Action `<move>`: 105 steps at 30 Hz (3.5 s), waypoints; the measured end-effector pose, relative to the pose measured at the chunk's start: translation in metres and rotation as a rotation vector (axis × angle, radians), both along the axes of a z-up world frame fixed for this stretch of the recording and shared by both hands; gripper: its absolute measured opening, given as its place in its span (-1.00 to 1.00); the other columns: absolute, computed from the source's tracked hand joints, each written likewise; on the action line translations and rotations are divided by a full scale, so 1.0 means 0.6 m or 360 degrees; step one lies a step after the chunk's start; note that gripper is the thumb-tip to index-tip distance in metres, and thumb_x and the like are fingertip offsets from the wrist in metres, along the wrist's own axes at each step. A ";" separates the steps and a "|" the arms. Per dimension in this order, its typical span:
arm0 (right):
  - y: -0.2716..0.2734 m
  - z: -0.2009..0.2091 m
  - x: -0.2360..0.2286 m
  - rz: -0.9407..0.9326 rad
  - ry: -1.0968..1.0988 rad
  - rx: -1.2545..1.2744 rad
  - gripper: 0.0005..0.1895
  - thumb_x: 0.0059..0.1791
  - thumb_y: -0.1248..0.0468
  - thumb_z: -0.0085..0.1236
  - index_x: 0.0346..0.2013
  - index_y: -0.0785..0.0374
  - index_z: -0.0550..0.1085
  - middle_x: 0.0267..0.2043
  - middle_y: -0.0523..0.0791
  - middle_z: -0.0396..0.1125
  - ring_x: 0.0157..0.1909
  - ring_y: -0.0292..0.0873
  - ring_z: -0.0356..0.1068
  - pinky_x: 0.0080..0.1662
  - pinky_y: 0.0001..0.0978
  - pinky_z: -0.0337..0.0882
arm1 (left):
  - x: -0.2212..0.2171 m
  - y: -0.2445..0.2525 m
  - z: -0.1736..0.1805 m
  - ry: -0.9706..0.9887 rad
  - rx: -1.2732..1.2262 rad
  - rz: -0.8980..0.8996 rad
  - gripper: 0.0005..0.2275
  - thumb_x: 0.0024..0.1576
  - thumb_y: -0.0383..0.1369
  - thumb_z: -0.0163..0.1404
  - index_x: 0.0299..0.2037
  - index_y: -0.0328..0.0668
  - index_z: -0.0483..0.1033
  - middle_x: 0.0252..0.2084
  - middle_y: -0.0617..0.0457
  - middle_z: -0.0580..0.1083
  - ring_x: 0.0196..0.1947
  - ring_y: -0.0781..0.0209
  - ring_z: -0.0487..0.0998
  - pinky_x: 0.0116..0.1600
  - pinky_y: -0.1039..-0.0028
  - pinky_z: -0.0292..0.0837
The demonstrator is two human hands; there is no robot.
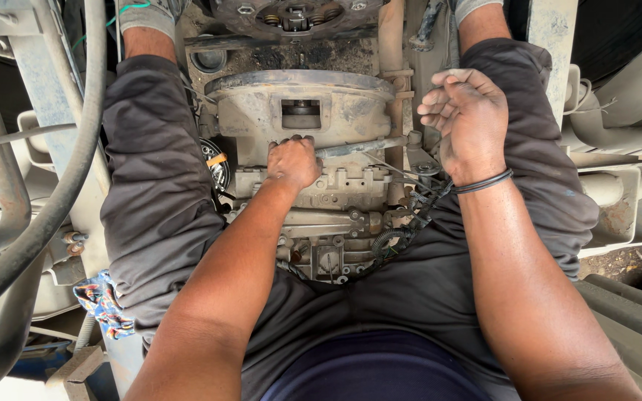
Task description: The person lies on their back under a vehicle and uses a wrench to tighten bolts on the engine or transmission assembly. They manipulate the tool with both hands to secure fasteners on the machinery.
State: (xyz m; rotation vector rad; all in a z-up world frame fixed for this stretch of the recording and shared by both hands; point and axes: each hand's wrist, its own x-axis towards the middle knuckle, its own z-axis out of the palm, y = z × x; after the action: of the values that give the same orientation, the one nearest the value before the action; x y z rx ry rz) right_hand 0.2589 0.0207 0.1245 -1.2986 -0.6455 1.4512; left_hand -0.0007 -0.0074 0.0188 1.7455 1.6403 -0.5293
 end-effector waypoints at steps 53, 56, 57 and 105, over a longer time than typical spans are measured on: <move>-0.061 -0.205 -0.078 0.0382 -0.0348 -0.0463 -0.85 0.02 0.34 0.04 -0.25 0.37 0.52 -0.49 -0.08 0.43 -0.52 -0.22 0.39 -0.48 -0.42 0.31 | 0.012 0.161 -0.110 0.0369 -0.0062 -0.0579 -0.72 0.22 -0.39 -0.02 0.08 -0.15 0.65 0.19 -0.09 0.56 0.17 -0.01 0.60 0.14 0.18 0.55; -0.051 -0.222 -0.074 0.0461 -0.0498 -0.0743 -0.81 0.02 0.25 0.07 -0.25 0.34 0.52 -0.49 -0.09 0.45 -0.52 -0.21 0.42 -0.50 -0.39 0.31 | 0.009 0.147 -0.118 0.0373 -0.0043 -0.0445 -0.71 0.17 -0.40 0.02 0.08 -0.18 0.61 0.16 -0.14 0.53 0.16 -0.05 0.56 0.14 0.21 0.49; -0.051 -0.230 -0.074 0.0480 -0.0500 -0.0763 -0.80 0.02 0.22 0.09 -0.23 0.32 0.51 -0.49 -0.10 0.45 -0.51 -0.22 0.43 -0.50 -0.39 0.31 | 0.010 0.143 -0.119 0.0382 -0.0059 -0.0433 -0.72 0.18 -0.40 0.02 0.08 -0.18 0.62 0.16 -0.13 0.53 0.15 -0.05 0.57 0.13 0.22 0.51; -0.048 -0.351 -0.178 0.0671 0.0383 -0.1005 -0.05 0.04 -0.21 -0.09 0.49 0.35 -0.07 0.53 0.21 -0.07 0.56 0.13 -0.03 0.34 0.18 0.24 | 0.025 0.089 -0.051 0.0481 -0.0377 -0.0296 -0.74 0.19 -0.34 0.10 0.06 -0.19 0.63 0.12 -0.11 0.57 0.14 0.01 0.60 0.14 0.27 0.52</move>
State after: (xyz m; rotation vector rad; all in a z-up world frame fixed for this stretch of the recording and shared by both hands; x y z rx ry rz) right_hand 0.1523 -0.0082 -0.0858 -1.4733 -0.3108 2.2418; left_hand 0.0145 0.0463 -0.0120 1.7092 1.5436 -1.0752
